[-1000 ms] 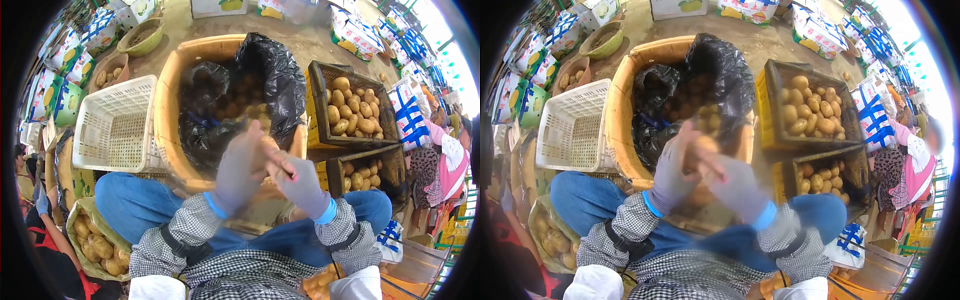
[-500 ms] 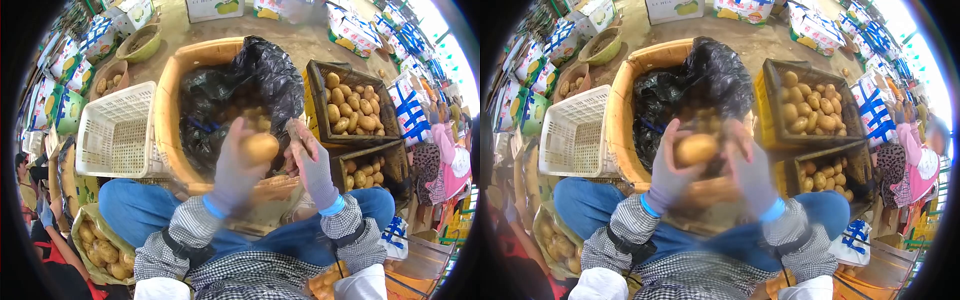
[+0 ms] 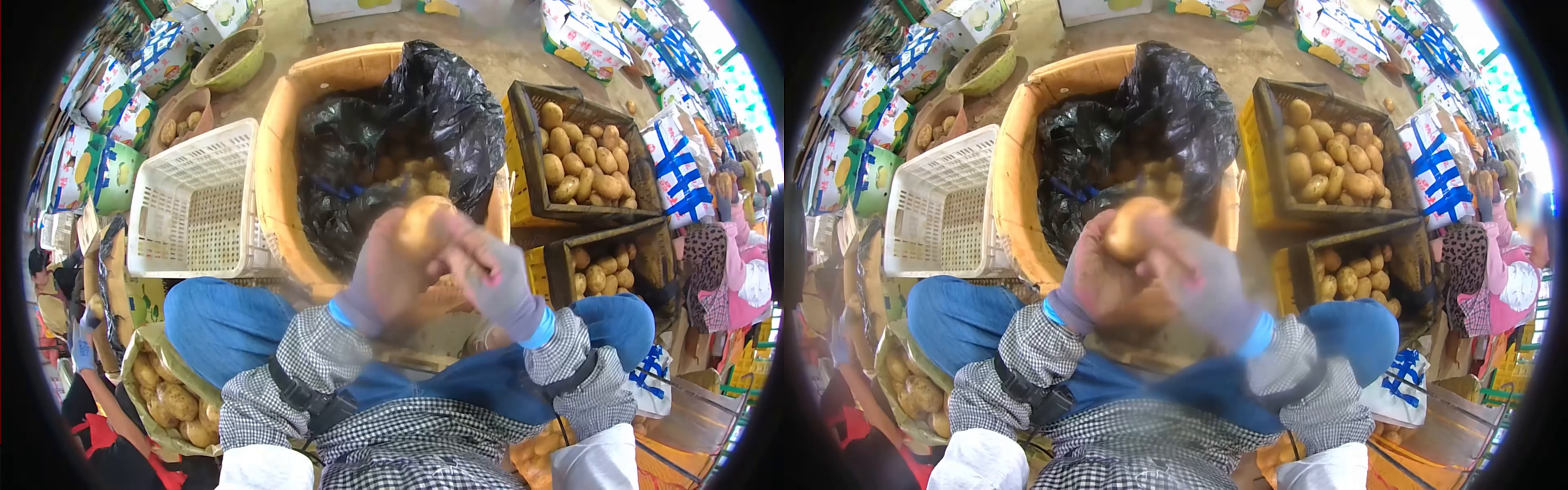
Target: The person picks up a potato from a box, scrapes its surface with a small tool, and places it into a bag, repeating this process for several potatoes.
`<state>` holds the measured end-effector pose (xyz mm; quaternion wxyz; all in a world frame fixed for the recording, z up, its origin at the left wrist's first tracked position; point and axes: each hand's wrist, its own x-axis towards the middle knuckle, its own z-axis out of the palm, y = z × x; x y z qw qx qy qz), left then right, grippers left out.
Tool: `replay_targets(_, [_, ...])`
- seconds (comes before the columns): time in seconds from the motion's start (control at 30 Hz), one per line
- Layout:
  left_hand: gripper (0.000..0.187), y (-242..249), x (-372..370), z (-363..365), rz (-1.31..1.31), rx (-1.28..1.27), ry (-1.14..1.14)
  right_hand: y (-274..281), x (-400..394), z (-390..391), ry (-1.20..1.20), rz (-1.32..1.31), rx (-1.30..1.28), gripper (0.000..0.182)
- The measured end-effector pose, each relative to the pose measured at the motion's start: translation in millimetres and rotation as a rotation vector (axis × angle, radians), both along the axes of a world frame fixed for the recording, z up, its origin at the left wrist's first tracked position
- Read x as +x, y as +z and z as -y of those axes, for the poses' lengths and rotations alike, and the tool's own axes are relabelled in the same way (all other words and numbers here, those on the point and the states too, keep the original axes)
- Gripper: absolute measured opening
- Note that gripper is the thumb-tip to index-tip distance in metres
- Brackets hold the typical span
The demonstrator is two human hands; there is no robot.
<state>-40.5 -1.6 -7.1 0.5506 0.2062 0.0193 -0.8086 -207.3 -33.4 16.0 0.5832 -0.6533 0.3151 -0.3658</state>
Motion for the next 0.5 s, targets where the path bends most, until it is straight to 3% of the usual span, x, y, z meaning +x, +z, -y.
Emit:
replay_targets(0.03, [0.038,-2.8,3.8,-2.3,-0.053,-0.025,-0.053,4.8,3.3,-2.9,-0.061,0.188,0.29,0.043])
replay_targets(0.07, [0.043,-4.5,4.7,-3.2,-0.107,-0.054,-0.106,17.8,-3.1,2.7,-0.076,0.073,0.258,0.044])
replay_targets(0.13, [0.044,6.0,-1.1,-5.1,0.265,-0.09,-0.09,9.9,-1.7,7.9,-0.112,0.033,0.14,0.045])
replay_targets(0.2, [0.045,8.5,-2.1,-4.5,0.43,-0.091,-0.077,-0.9,-3.4,11.9,-0.114,-0.038,0.029,0.042])
replay_targets(0.3, [0.046,11.4,-3.7,-4.0,0.322,-0.03,-0.08,-5.9,-2.5,4.2,-0.066,-0.157,-0.237,0.04])
replay_targets(0.4, [0.045,26.2,-9.7,-4.2,0.147,-0.008,-0.1,5.4,-1.4,-2.5,0.122,-0.592,-0.8,0.036])
replay_targets(0.5, [0.046,-8.2,2.0,-6.4,-0.012,-0.045,-0.116,1.0,0.8,-3.7,-0.118,-0.41,-0.492,0.033])
